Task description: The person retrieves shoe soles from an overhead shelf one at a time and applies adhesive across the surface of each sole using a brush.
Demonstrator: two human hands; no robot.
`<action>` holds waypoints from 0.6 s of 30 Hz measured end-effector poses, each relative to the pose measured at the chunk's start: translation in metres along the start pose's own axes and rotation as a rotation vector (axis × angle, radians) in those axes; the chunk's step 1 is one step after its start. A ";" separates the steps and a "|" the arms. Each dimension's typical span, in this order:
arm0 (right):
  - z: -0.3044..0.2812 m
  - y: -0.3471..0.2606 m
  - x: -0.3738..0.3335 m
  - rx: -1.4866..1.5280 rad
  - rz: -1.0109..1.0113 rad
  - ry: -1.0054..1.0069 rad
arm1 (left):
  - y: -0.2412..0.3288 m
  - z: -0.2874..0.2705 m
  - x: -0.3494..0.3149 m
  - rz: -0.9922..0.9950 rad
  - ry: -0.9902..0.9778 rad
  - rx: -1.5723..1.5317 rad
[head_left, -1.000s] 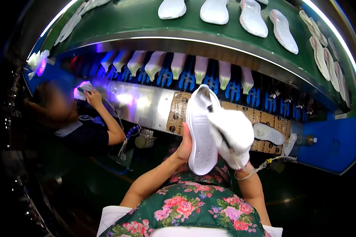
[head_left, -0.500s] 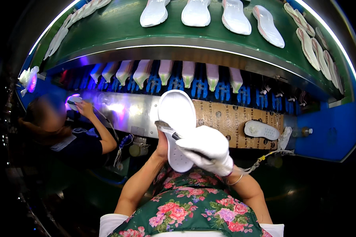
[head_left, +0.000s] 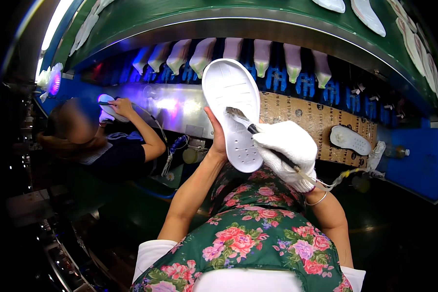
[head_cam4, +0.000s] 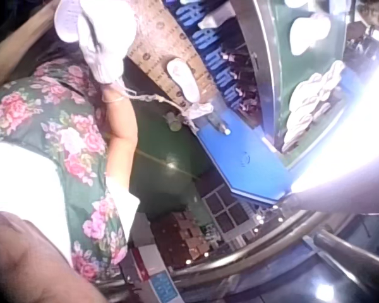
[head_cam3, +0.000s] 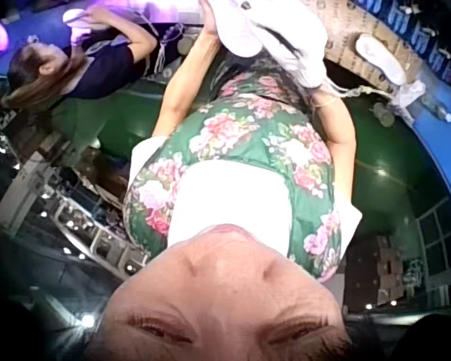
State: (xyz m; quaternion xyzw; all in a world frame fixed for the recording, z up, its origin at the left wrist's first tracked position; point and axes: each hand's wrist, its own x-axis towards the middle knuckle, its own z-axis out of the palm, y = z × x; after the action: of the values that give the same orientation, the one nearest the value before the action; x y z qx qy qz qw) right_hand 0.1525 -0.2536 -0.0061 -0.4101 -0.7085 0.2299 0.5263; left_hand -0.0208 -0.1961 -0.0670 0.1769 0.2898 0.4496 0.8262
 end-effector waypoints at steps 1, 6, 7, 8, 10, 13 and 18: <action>0.003 -0.002 -0.001 0.002 0.001 0.006 | 0.001 -0.006 0.002 -0.003 0.000 0.006; 0.016 -0.009 -0.011 0.145 -0.110 -0.064 | 0.006 -0.012 0.003 -0.143 -0.281 -0.245; 0.011 -0.009 -0.008 0.222 -0.068 -0.073 | 0.008 -0.015 0.004 -0.147 -0.265 -0.228; 0.010 -0.007 -0.007 0.107 -0.079 -0.022 | 0.009 -0.018 0.006 -0.149 -0.262 -0.229; 0.015 -0.005 -0.006 -0.008 -0.121 -0.012 | 0.011 -0.023 0.010 -0.166 -0.402 -0.248; 0.022 -0.013 -0.013 -0.006 -0.207 -0.091 | 0.014 -0.026 0.016 -0.186 -0.514 -0.403; 0.018 -0.007 -0.010 0.098 -0.104 -0.009 | 0.022 -0.020 0.015 -0.115 -0.330 -0.252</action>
State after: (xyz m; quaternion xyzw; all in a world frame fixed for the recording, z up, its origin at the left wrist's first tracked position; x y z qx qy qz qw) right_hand 0.1349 -0.2637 -0.0125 -0.3456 -0.7190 0.2384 0.5538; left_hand -0.0409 -0.1706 -0.0748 0.1265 0.1015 0.3994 0.9023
